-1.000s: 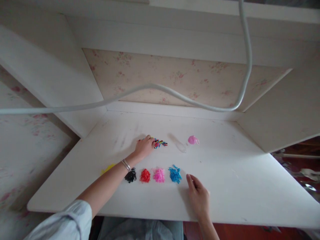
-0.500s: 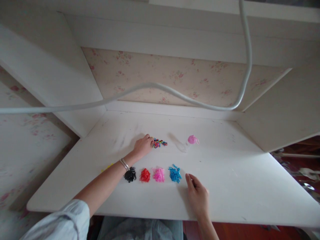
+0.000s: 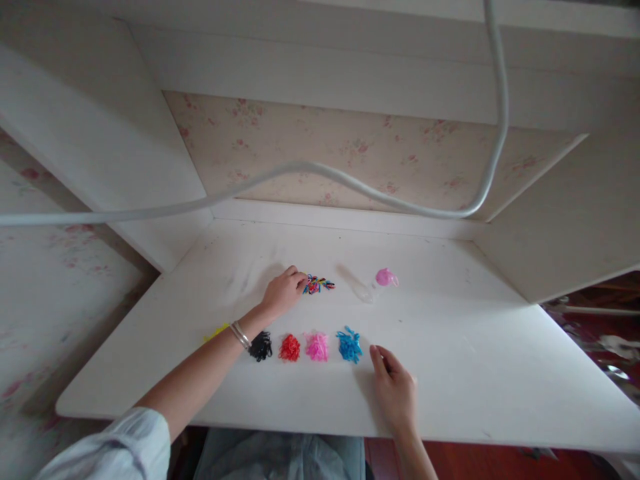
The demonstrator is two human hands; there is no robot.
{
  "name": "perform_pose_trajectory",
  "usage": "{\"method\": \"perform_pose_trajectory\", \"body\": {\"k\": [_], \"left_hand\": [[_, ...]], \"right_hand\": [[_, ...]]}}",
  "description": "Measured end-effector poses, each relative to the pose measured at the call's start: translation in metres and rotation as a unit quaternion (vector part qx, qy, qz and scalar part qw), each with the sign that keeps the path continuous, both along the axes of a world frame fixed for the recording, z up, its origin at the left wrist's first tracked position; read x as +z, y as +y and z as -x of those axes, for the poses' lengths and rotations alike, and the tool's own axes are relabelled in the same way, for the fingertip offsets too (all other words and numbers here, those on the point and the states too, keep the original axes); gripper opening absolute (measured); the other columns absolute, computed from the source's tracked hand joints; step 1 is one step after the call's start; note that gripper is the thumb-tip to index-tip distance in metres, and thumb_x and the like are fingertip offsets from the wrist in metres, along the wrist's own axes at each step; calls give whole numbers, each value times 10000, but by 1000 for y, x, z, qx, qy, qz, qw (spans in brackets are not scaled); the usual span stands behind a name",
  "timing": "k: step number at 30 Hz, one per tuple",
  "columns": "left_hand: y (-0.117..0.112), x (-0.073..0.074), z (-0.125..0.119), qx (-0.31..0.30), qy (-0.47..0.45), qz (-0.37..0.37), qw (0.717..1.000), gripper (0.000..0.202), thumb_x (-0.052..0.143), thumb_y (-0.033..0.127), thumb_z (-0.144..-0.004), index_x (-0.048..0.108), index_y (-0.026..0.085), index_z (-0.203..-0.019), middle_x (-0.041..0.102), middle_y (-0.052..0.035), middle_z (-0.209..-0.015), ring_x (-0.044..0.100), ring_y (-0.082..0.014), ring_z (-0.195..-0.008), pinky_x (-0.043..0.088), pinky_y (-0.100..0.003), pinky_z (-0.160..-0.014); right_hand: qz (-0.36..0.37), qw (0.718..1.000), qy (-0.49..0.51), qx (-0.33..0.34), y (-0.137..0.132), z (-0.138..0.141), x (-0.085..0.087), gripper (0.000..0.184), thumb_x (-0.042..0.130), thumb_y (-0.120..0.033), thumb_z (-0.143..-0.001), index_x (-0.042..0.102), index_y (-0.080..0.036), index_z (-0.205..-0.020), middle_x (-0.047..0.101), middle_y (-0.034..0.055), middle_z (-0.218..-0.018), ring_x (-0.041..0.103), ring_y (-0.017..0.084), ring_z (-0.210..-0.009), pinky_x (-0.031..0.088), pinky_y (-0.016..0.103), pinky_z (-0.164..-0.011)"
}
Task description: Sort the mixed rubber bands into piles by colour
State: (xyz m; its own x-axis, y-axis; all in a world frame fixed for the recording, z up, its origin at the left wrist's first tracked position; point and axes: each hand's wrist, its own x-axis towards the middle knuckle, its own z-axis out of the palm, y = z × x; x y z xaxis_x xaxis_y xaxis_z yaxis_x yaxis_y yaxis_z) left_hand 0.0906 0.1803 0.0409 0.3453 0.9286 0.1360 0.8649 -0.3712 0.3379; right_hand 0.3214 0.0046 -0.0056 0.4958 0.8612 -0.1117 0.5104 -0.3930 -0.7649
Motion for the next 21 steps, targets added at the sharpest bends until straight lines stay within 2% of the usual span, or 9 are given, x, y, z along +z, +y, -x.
{"method": "perform_pose_trajectory", "body": {"k": [5,8,10,17,21], "left_hand": [[-45,12,0,-60,-21,15,998,268,409,378,-887,651,264,-893,601,15,-955,588,-105,-792,432,-225,-755],[-71,12,0,-78,-40,47,995,270,423,384,-873,661,257,-858,617,10,-917,588,-106,-753,442,-230,-727],[-80,8,0,-69,-31,74,994,258,450,383,-854,673,254,-838,628,-1,-916,592,-114,-746,444,-234,-702],[-85,-7,-3,-32,30,112,993,272,453,375,-847,697,268,-790,634,-17,-898,605,-132,-690,441,-259,-653],[-83,-2,-2,-45,34,114,992,279,448,360,-851,693,262,-761,626,-15,-884,602,-125,-686,439,-251,-655]], "right_hand": [[-4,1000,-8,6,1,0,0,551,413,-616,-798,701,-162,-921,639,30,-626,555,162,-613,377,212,-554],[-3,1000,-14,4,1,1,1,569,407,-624,-793,706,-157,-920,648,38,-635,558,164,-612,377,216,-554],[1,1000,-16,5,0,1,1,567,409,-625,-792,705,-159,-923,646,34,-632,558,163,-609,378,218,-560],[-1,1000,-3,2,-1,2,5,550,429,-616,-787,704,-159,-923,658,37,-662,567,169,-638,388,218,-575],[-10,1000,3,0,-1,3,6,547,436,-616,-784,703,-160,-924,667,38,-683,574,169,-656,391,215,-584]]}}
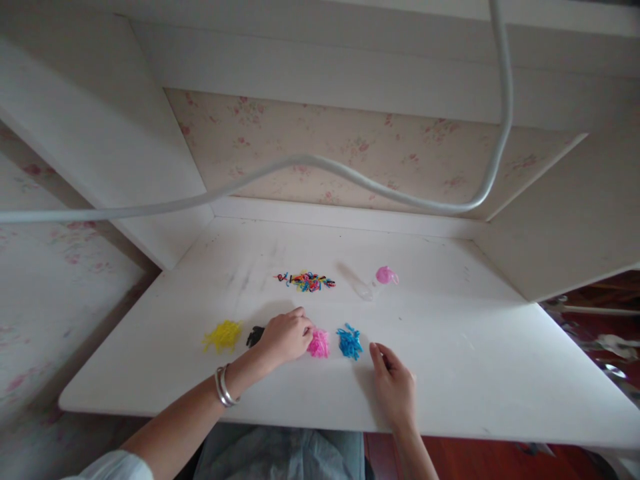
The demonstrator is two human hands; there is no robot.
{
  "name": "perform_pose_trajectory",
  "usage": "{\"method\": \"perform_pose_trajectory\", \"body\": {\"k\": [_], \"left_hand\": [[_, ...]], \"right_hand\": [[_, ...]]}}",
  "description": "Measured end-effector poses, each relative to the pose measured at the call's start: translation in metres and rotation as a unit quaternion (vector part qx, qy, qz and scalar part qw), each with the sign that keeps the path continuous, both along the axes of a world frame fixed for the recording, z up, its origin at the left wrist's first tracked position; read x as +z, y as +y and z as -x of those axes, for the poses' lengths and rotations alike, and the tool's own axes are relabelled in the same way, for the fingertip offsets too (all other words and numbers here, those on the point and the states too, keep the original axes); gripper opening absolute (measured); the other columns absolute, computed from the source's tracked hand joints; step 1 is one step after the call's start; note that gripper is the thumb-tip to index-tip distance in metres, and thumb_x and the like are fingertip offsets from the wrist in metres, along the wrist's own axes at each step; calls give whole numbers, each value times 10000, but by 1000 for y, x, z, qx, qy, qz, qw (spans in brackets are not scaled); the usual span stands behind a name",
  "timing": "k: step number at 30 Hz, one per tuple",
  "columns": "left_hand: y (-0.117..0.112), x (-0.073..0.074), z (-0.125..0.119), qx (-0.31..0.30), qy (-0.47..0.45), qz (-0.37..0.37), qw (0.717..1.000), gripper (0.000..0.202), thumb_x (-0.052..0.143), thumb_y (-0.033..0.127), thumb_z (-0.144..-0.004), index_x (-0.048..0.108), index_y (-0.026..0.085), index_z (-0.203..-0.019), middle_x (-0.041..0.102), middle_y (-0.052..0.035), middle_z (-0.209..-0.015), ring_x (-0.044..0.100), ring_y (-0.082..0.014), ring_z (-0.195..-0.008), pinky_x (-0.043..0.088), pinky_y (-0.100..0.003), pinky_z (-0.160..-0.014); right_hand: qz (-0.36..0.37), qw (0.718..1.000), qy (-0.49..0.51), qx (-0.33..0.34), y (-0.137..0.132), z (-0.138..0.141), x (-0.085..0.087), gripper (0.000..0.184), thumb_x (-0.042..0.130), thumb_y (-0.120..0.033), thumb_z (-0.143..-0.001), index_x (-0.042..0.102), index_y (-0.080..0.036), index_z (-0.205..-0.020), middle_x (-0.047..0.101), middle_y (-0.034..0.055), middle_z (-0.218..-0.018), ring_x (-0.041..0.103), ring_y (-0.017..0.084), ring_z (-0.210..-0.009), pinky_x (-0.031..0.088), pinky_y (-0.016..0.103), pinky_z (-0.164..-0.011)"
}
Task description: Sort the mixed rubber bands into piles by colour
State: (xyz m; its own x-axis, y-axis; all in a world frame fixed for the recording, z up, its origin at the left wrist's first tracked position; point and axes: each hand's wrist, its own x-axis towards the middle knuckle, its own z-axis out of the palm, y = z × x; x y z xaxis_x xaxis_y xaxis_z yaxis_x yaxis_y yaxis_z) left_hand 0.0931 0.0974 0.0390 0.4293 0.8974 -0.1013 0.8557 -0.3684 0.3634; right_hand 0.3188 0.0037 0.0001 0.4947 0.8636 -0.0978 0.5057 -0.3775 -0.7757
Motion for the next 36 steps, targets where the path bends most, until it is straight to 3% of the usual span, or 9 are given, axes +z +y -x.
{"method": "perform_pose_trajectory", "body": {"k": [6,10,15,18,21,25,27,30,36], "left_hand": [[11,24,29,45,-117,-69,990,258,410,326,-882,648,230,-911,626,-20,-915,585,-117,-774,434,-227,-750],[-5,26,55,103,-206,-66,971,250,424,343,-873,632,207,-893,644,-19,-843,570,-115,-720,436,-212,-701],[-56,1,70,194,-271,-8,943,225,464,362,-848,615,200,-807,611,13,-699,526,-104,-610,408,-185,-573],[-81,-21,73,243,-275,3,930,323,474,370,-836,473,184,-573,402,53,-498,379,-79,-480,316,-179,-461],[-92,-38,74,257,-267,-16,929,412,482,365,-823,312,183,-495,262,62,-473,297,-69,-460,263,-186,-443],[-92,-44,76,239,-276,-29,930,407,454,341,-833,260,189,-510,241,61,-489,290,-68,-463,259,-193,-453],[-91,-43,76,234,-279,-30,931,405,451,333,-833,247,191,-513,235,61,-490,290,-68,-459,258,-194,-453],[-91,-43,76,230,-277,-37,932,410,461,323,-821,241,189,-502,232,61,-483,294,-69,-451,257,-197,-452],[-95,-52,77,240,-267,-67,931,405,460,313,-821,258,189,-493,252,57,-480,320,-73,-453,279,-201,-469]], "right_hand": [[-11,1000,5,0,0,-2,-4,592,435,-636,-774,701,-129,-925,647,38,-635,546,156,-589,381,218,-544],[-1,1000,-1,2,0,-2,-4,557,440,-626,-782,702,-153,-915,662,31,-657,561,157,-620,381,211,-563],[8,1000,0,0,1,0,-2,547,450,-618,-784,699,-154,-931,673,44,-690,574,173,-652,382,220,-575],[4,1000,9,-1,1,0,-3,541,467,-616,-772,702,-152,-921,683,55,-732,583,183,-692,389,223,-590],[-2,999,41,-14,-1,-2,-5,554,501,-619,-744,703,-133,-919,684,68,-765,578,190,-701,397,227,-584],[-12,996,78,-29,1,-4,-3,540,540,-603,-726,697,-124,-921,664,51,-733,554,172,-663,401,225,-572],[-15,997,76,0,8,0,3,524,537,-590,-738,695,-127,-926,643,32,-688,526,151,-615,383,219,-539],[-14,994,55,98,28,13,18,486,509,-560,-777,691,-146,-957,614,4,-640,486,122,-558,348,207,-500],[-5,965,-94,244,99,54,43,422,382,-482,-860,689,-222,-989,572,-28,-548,495,109,-508,320,202,-496]]}}
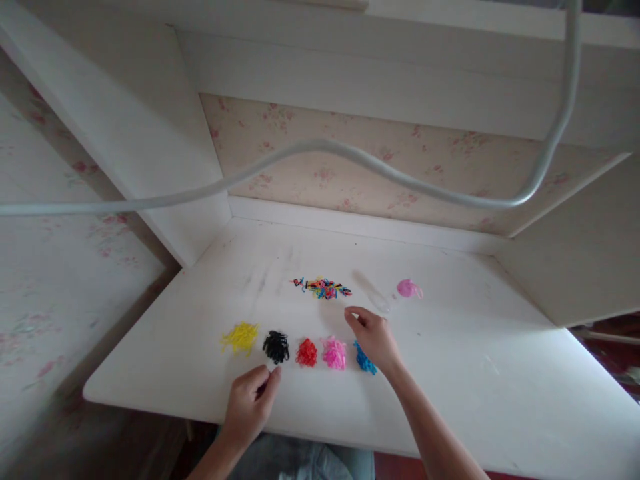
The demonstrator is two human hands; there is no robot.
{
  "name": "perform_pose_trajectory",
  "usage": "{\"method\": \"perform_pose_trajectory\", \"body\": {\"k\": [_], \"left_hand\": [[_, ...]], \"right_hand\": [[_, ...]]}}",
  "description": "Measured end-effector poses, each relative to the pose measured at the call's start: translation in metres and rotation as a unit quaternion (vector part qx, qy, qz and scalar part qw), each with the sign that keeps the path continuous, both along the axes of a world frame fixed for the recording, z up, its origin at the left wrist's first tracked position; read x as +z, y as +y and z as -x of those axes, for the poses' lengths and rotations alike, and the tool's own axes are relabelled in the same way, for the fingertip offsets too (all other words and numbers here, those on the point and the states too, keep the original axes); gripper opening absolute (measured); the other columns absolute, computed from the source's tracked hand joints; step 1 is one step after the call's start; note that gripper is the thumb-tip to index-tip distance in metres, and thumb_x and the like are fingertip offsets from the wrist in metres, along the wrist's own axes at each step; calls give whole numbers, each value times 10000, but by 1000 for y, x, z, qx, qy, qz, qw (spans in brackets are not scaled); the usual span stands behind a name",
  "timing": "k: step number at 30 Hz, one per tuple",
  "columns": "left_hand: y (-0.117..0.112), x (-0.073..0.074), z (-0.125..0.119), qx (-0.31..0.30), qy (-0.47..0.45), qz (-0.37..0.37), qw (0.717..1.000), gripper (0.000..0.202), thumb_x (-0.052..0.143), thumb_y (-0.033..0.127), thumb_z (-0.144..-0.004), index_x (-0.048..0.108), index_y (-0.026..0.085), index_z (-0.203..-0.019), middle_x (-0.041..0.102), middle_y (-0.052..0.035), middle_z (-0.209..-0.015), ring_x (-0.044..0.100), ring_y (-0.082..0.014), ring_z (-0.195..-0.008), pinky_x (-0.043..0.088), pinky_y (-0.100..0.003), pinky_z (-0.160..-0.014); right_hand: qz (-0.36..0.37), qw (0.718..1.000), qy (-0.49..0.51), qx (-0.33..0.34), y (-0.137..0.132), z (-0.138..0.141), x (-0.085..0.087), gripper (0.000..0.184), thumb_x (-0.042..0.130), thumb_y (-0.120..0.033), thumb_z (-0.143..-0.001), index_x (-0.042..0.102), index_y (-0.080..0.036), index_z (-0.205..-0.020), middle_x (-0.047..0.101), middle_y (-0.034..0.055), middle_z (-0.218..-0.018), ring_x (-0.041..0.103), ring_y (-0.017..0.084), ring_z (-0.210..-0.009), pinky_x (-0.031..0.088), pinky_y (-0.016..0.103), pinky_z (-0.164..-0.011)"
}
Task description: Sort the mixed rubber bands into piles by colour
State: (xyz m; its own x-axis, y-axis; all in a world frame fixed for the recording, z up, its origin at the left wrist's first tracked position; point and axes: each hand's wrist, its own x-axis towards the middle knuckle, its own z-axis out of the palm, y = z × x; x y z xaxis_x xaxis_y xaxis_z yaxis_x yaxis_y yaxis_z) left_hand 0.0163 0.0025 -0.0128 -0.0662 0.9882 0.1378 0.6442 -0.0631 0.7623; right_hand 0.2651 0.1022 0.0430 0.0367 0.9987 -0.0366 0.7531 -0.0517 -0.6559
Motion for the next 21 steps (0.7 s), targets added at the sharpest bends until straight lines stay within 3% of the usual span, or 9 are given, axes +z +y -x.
{"method": "perform_pose_trajectory", "body": {"k": [4,10,14,21], "left_hand": [[-2,-4,1,-6,15,-7,1000,397,460,302,-828,267,188,-501,264,57,-479,326,-72,-451,279,-204,-472],[-1,-5,1,-12,24,-11,1000,394,446,303,-841,270,186,-507,279,58,-482,329,-69,-449,274,-205,-476],[1,-3,2,-12,26,-8,1000,395,440,304,-849,269,183,-514,287,58,-483,333,-65,-450,271,-204,-477],[1,-3,3,-19,34,-14,999,393,439,291,-851,267,182,-515,293,56,-482,334,-62,-451,269,-207,-482]], "right_hand": [[17,990,-132,51,45,23,1,382,347,-394,-883,649,-289,-1091,673,11,-761,587,144,-660,362,219,-576],[45,978,-188,75,88,43,-6,367,357,-402,-888,616,-332,-1138,684,57,-932,620,210,-807,409,280,-648],[66,972,-204,91,101,47,-11,336,391,-413,-877,648,-338,-1080,689,47,-921,625,197,-796,418,276,-653],[60,974,-203,82,100,43,-13,346,380,-404,-880,662,-333,-1066,683,38,-993,619,202,-878,420,271,-692]]}}
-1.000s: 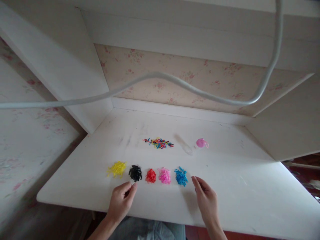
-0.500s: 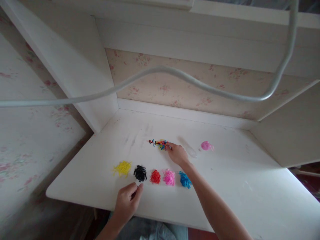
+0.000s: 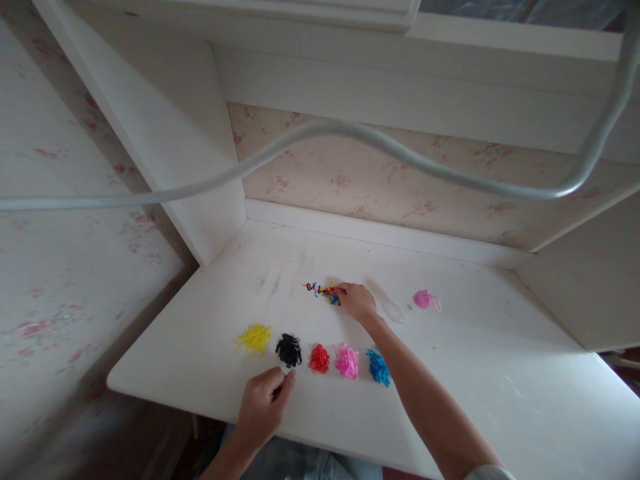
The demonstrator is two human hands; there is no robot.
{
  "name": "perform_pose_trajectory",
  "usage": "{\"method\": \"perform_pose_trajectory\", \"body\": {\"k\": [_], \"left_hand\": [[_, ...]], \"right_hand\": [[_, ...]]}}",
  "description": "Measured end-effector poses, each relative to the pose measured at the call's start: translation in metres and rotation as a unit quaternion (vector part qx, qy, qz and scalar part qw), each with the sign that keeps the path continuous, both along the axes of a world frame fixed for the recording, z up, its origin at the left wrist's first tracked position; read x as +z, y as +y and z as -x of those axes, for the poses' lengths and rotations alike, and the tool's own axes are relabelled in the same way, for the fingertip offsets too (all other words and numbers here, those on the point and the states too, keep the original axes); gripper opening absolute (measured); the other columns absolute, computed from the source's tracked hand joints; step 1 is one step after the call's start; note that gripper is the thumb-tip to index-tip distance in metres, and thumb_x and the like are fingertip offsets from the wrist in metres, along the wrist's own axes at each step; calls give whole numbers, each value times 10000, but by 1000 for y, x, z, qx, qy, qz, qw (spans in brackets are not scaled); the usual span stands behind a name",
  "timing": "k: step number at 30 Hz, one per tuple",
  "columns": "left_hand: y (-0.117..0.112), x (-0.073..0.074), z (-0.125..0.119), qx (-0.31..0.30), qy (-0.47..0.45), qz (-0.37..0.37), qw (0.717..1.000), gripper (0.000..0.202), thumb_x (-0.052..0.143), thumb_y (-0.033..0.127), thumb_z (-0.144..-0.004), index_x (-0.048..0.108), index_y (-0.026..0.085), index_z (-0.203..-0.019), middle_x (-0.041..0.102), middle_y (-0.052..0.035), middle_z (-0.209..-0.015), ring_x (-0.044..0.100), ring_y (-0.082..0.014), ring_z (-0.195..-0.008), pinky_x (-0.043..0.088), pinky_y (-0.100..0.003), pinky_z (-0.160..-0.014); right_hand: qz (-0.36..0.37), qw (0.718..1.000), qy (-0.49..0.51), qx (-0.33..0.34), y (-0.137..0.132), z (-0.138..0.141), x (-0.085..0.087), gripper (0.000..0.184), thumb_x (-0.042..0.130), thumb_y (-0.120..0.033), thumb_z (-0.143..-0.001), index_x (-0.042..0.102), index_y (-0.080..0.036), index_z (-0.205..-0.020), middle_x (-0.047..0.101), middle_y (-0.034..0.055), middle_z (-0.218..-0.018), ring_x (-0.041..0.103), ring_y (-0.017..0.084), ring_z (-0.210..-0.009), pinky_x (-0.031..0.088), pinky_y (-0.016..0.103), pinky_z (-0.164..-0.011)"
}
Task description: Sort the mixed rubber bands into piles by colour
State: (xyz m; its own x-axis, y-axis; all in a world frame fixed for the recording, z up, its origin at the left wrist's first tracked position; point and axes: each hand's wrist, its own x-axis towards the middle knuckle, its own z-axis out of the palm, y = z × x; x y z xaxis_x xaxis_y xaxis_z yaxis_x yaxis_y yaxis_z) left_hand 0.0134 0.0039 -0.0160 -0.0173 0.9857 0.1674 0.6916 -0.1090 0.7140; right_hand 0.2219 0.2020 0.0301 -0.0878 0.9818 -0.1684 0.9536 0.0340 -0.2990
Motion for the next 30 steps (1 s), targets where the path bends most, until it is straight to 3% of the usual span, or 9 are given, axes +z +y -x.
{"method": "perform_pose_trajectory", "body": {"k": [10,15,23,30], "left_hand": [[-1,-10,2,-6,3,-14,1000,398,452,307,-864,265,181,-536,274,65,-491,330,-52,-453,257,-199,-492],[-2,-9,1,-8,3,-15,1000,397,455,306,-861,267,181,-534,272,64,-493,330,-53,-457,251,-200,-492],[1,-7,0,7,-16,18,1000,423,441,358,-866,257,180,-529,262,64,-493,329,-57,-465,239,-201,-487],[2,-4,-1,21,-53,43,997,432,449,381,-851,255,182,-520,259,64,-489,314,-60,-469,243,-196,-479]], "right_hand": [[-5,997,70,-37,-1,-17,0,329,460,-414,-831,715,-262,-971,709,33,-903,631,163,-818,408,205,-664],[-30,989,134,-52,-16,-23,7,372,430,-424,-830,722,-225,-946,693,11,-733,590,128,-629,356,198,-535],[-35,966,253,-49,-95,-29,29,408,435,-481,-817,713,-185,-856,536,-29,-522,425,88,-459,255,198,-437],[-12,988,150,-41,-151,-37,25,329,393,-369,-854,702,-258,-844,611,-5,-598,544,119,-547,319,199,-511]]}}
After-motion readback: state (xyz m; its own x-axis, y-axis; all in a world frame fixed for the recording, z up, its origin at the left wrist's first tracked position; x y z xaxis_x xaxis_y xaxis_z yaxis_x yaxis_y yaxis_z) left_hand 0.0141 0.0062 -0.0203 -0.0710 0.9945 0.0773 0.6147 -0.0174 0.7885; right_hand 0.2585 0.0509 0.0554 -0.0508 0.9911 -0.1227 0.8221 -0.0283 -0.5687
